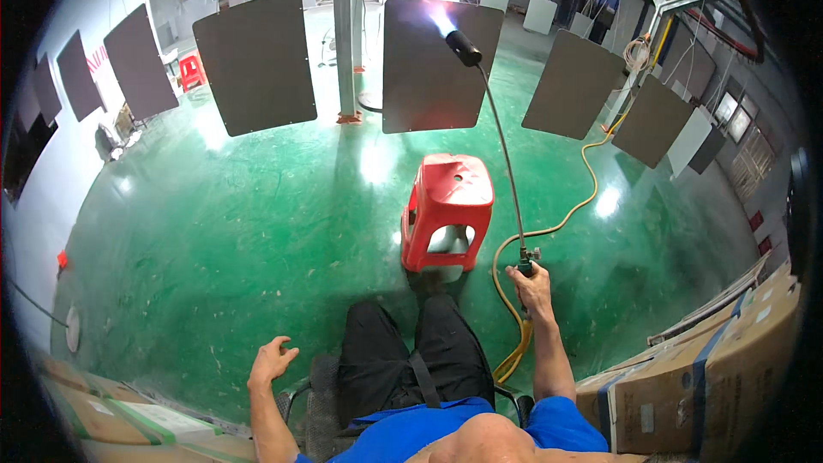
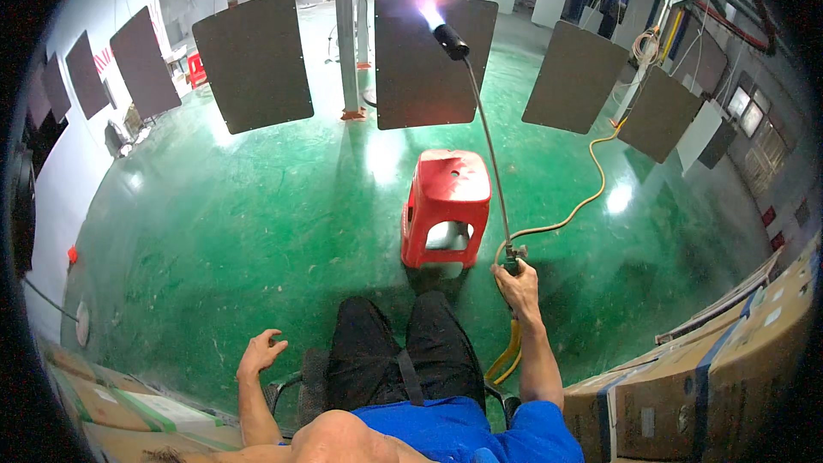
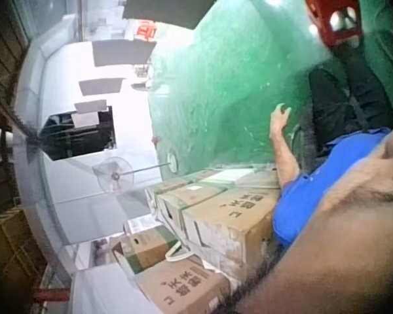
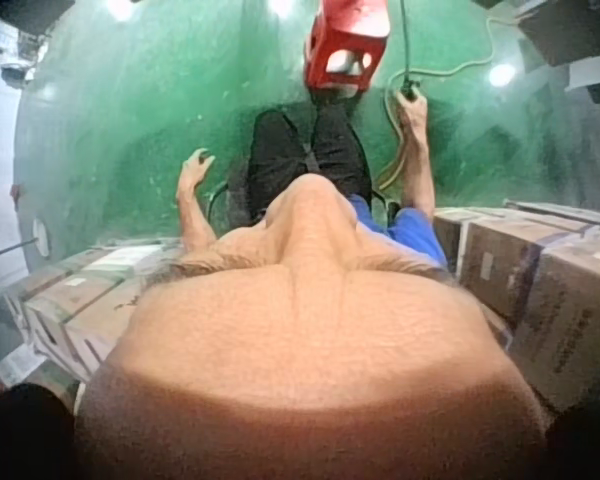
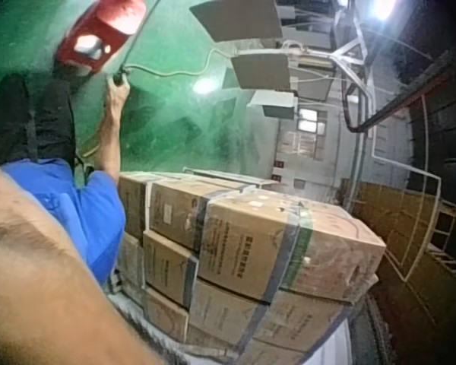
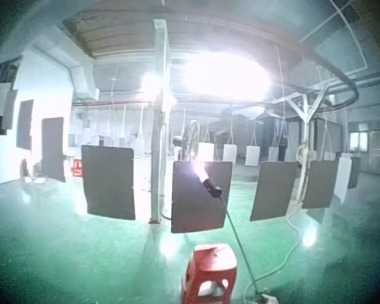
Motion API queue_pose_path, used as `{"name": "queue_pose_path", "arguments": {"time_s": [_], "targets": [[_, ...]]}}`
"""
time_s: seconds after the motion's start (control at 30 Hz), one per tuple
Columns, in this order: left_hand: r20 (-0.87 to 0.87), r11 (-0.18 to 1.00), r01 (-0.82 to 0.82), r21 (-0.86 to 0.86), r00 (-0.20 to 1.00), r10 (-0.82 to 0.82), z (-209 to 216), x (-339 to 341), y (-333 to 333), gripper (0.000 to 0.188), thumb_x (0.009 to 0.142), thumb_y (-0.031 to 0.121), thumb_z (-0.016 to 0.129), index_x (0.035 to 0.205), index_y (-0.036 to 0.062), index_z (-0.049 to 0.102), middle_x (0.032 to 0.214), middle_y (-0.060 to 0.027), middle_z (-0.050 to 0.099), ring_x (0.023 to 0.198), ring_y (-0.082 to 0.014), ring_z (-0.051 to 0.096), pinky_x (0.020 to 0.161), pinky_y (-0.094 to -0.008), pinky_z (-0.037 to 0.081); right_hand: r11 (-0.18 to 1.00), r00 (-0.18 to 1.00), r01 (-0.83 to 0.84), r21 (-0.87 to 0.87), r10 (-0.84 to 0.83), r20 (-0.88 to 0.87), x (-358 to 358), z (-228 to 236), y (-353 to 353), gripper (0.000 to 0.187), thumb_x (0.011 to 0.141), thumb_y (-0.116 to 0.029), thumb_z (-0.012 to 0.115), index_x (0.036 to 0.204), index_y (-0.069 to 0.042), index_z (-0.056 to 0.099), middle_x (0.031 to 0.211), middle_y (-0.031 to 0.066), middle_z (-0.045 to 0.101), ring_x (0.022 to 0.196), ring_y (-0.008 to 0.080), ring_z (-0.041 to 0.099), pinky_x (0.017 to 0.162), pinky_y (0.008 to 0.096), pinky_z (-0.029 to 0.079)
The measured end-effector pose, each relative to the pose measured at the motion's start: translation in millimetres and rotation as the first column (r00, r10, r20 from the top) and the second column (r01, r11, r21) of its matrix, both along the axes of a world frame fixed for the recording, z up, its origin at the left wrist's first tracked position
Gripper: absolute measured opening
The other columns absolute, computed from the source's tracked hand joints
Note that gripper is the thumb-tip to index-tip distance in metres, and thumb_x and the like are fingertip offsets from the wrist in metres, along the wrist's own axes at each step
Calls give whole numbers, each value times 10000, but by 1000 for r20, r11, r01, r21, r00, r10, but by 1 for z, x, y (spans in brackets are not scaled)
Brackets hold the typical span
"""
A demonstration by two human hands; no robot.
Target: The person sits on a chair and uses a handheld blowtorch to apply heat to a series of dark rectangular panels hanging from the ceiling. The person moves the torch back and forth across the surface of each panel, creating a visible purple flame and smoke.
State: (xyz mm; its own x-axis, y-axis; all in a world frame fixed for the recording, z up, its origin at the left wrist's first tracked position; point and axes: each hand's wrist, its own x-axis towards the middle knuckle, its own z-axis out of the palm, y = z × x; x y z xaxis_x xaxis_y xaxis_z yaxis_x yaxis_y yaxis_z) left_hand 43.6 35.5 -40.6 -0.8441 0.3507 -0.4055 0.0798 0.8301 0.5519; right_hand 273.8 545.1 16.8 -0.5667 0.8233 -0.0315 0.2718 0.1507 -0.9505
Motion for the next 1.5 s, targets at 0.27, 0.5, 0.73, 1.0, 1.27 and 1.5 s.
{"name": "queue_pose_path", "arguments": {"time_s": [0.27,0.5,0.73,1.0,1.27,1.5], "targets": [[8,1000,-10,12,1000,10,6,1,1,532,842,320,705,1273,34,580,991,-160,703,879,-269,685,787,-382,526,993,988,-60,99,46,147,-11,-4,-13,246,776,-236,759,780,-28,627,646,-36,540,609,84,469,578,288,409],[28,1000,14,-24,1000,-13,13,2,7,532,853,333,694,1281,39,577,1016,-152,701,898,-265,682,812,-389,525,990,941,-115,86,81,328,12,-35,-21,291,786,-260,763,860,-8,637,606,-30,498,558,90,449,517,292,377],[35,997,6,-78,999,-3,9,2,6,544,860,339,693,1305,51,566,1083,-149,688,948,-266,675,838,-393,525,990,883,-139,1,123,453,18,-69,-19,436,754,-379,781,821,20,618,642,58,566,599,170,535,576,361,445],[40,997,-3,-72,999,6,10,1,6,547,858,347,693,1303,56,566,1087,-150,687,963,-270,673,847,-394,523,977,858,-214,-15,196,475,4,-81,-27,449,738,-387,794,787,17,606,644,89,582,613,192,565,595,367,455],[52,999,-8,-34,999,10,12,2,6,540,856,337,701,1296,52,570,1025,-131,698,740,-207,671,687,-359,532,986,895,-166,-15,157,417,4,-78,-24,421,735,-346,790,884,23,652,652,70,598,628,176,575,608,363,464],[51,999,-9,-37,999,11,11,2,6,549,854,323,701,1305,44,562,980,-112,708,715,-187,663,664,-351,524,998,912,-23,-55,43,407,30,-73,-16,348,755,-282,786,870,2,622,641,-7,529,563,113,483,533,319,416]]}}
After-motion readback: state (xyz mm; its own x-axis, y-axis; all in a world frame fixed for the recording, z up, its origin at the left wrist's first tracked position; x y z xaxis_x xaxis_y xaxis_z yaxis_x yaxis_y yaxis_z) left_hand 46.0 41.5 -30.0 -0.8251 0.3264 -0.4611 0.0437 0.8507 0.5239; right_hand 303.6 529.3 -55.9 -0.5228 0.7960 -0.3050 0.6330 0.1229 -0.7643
